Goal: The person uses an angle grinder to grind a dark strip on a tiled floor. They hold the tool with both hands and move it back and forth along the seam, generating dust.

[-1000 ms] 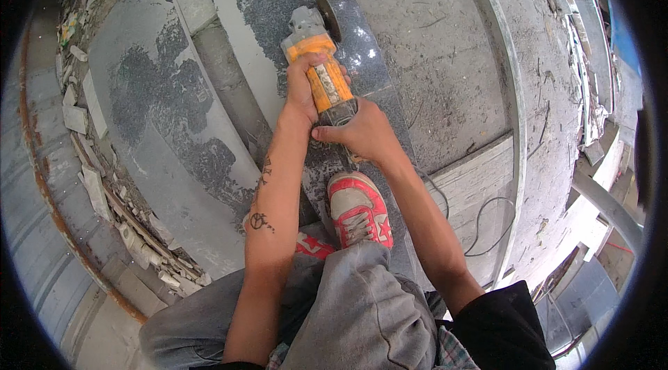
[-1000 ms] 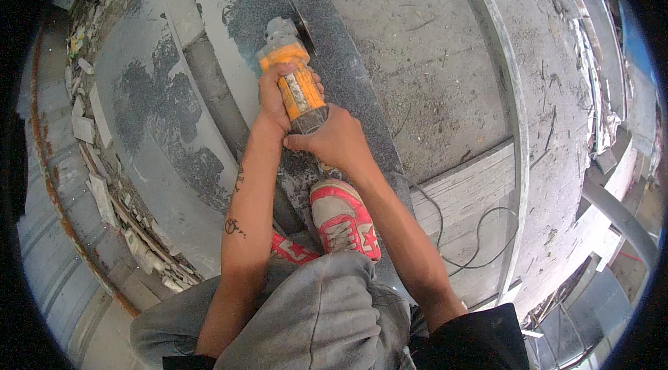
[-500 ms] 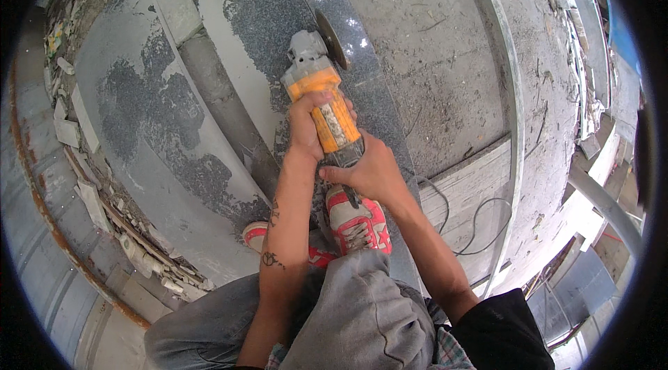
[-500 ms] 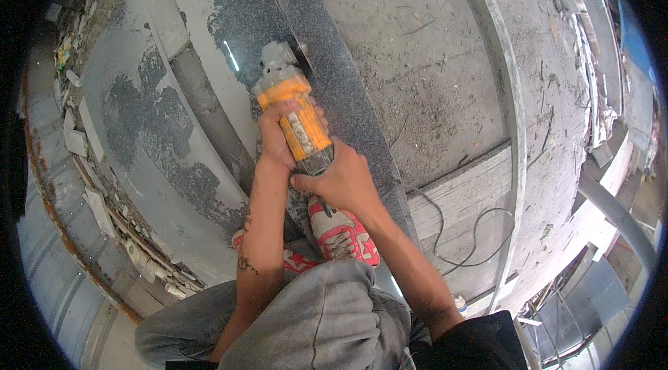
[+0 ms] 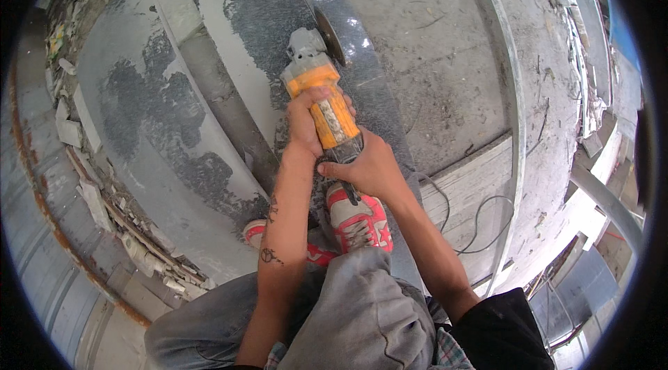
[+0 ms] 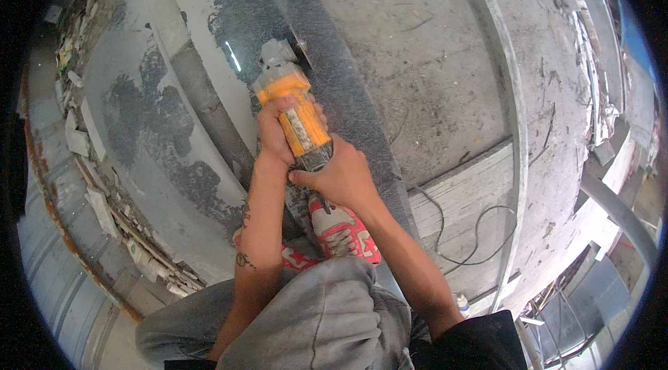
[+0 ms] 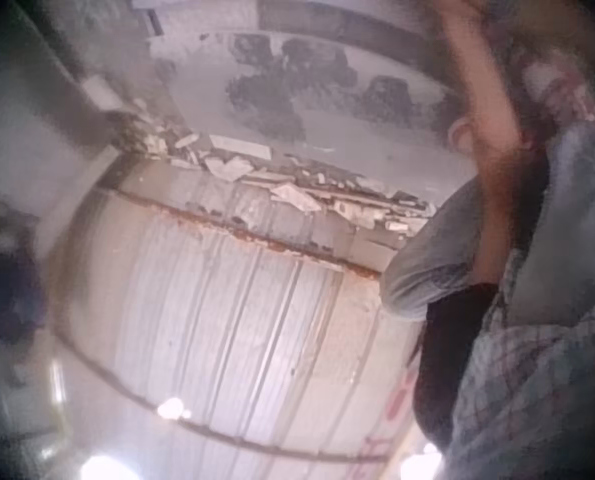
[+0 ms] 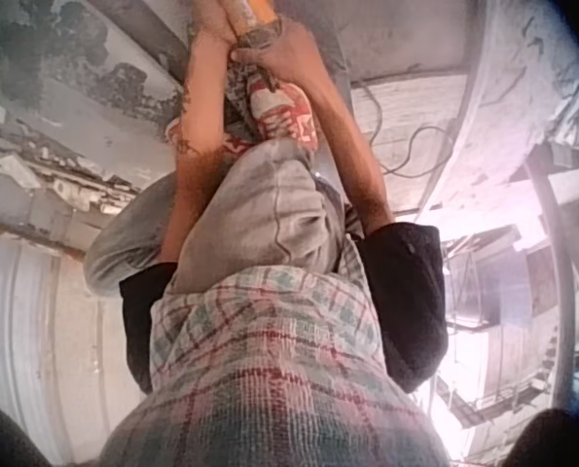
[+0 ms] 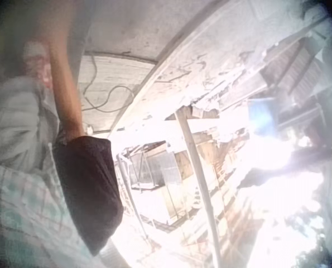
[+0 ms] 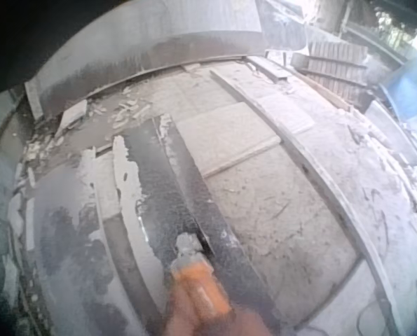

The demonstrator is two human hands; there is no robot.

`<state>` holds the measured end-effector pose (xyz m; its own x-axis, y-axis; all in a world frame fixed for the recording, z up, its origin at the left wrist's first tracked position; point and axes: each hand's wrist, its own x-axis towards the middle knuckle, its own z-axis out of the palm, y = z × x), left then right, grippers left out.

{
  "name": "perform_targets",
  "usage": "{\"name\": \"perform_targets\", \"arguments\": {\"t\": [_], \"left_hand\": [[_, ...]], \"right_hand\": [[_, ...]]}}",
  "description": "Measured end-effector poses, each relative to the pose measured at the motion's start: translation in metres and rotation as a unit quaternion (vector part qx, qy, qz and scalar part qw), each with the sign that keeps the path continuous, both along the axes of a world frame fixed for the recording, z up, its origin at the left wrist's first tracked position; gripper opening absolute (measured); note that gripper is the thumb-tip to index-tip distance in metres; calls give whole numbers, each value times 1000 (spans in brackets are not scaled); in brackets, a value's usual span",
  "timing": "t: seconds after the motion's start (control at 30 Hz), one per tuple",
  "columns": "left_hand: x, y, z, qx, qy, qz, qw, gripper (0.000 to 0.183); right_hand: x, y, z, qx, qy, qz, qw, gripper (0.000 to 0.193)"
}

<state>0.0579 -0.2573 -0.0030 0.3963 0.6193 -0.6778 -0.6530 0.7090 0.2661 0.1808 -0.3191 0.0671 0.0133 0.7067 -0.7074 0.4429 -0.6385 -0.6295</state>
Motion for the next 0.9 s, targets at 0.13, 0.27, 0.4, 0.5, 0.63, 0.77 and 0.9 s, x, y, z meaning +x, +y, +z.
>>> {"name": "perform_targets", "arguments": {"t": [0.13, 0.27, 0.4, 0.5, 0.63, 0.77, 0.9], "left_hand": [[2, -5, -2, 14, 7, 0, 1000, 35], [-2, 16, -8, 23, 23, -2, 999, 35], [-5, 27, -9, 28, 20, -1, 999, 36], [-3, 19, -6, 20, 15, -4, 1000, 36], [2, -9, 2, 14, 23, -1, 1000, 35], [4, -14, 1, 14, 11, 0, 1000, 34], [0, 5, -8, 9, 2, -2, 1000, 35]], "right_hand": [[3, -3, 0, -10, -3, -1, 1000, 63], [-1, 15, -8, 18, 20, 3, 1000, 62], [-2, 24, -14, 7, 33, -1, 999, 62], [-1, 16, -10, 10, 15, 4, 1000, 63], [2, -4, -1, -4, -5, 13, 1000, 65], [4, -12, 0, 7, 5, 0, 1000, 65], [2, 6, -7, 19, 8, 8, 1000, 63]]}}
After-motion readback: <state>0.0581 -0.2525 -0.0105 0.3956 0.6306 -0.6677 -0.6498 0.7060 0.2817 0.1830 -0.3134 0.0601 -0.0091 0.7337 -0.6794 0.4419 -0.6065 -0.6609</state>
